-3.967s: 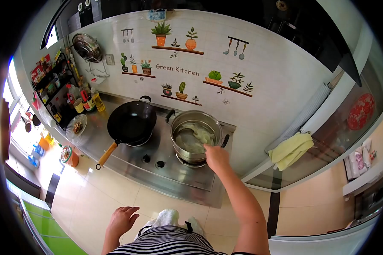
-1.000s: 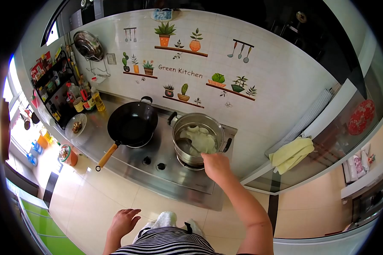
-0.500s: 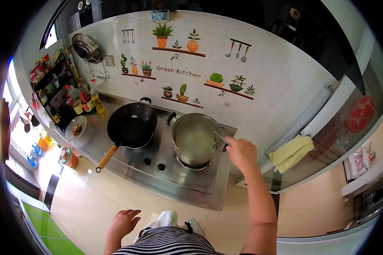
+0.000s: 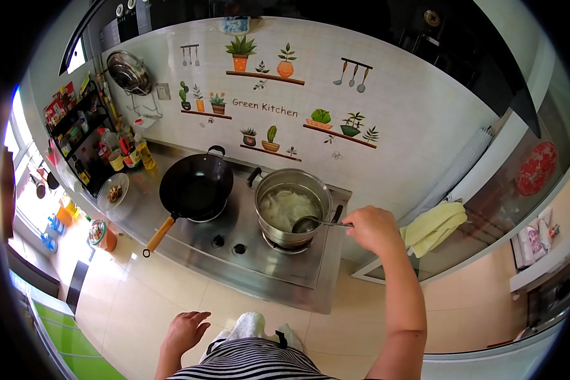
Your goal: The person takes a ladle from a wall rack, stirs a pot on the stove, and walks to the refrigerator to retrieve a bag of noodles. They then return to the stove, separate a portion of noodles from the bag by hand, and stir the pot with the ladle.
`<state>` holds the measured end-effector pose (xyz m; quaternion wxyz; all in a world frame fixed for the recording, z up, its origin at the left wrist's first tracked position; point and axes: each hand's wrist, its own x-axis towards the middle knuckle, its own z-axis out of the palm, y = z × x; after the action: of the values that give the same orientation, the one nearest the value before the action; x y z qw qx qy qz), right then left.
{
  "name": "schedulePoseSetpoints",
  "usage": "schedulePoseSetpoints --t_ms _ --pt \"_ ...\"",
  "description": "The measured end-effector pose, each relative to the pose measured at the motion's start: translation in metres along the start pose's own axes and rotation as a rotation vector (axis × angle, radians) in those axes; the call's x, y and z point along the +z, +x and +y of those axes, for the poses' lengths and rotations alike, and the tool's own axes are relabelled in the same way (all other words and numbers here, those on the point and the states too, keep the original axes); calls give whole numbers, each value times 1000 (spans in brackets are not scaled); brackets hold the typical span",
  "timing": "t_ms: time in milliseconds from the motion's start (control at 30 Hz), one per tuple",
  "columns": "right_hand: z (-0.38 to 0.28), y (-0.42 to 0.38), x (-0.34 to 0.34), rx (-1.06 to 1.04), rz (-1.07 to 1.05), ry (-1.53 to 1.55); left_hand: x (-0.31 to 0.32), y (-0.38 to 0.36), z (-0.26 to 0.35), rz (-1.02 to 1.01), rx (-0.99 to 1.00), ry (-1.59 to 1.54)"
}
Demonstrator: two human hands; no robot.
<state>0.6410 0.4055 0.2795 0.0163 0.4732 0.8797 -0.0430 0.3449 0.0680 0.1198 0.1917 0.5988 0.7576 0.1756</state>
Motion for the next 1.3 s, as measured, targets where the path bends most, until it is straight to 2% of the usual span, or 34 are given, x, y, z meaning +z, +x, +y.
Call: schedulePoseSetpoints --t_ms 133,267,367,500,567,667,800,900,1033,1167,1300 --pt "-9 9 0 -19 -116 -44 4 -3 -1 11 5 -15" --pt "-14 20 23 -52 -146 -50 4 -4 0 23 2 -16" --pt "-20 17 44 -68 -81 13 2 -5 0 17 -13 -14" --pt "-31 4 56 -26 -45 -51 3 -6 -1 20 -16 -15" --pt "-32 -3 64 -57 55 -4 4 -7 -1 18 -14 -13" --pt "-41 -5 83 -1 61 -17 5 -5 0 30 11 -6" --pt "-42 -1 115 -99 251 -37 3 -3 3 28 27 -15" --pt "-41 9 130 -89 244 -22 4 -4 3 15 27 3" --pt "-42 24 137 16 193 -30 3 -6 4 8 11 22" --pt "-33 29 137 24 278 42 3 -9 5 3 15 0" --pt "-19 21 100 55 324 67 5 -12 1 24 16 3"
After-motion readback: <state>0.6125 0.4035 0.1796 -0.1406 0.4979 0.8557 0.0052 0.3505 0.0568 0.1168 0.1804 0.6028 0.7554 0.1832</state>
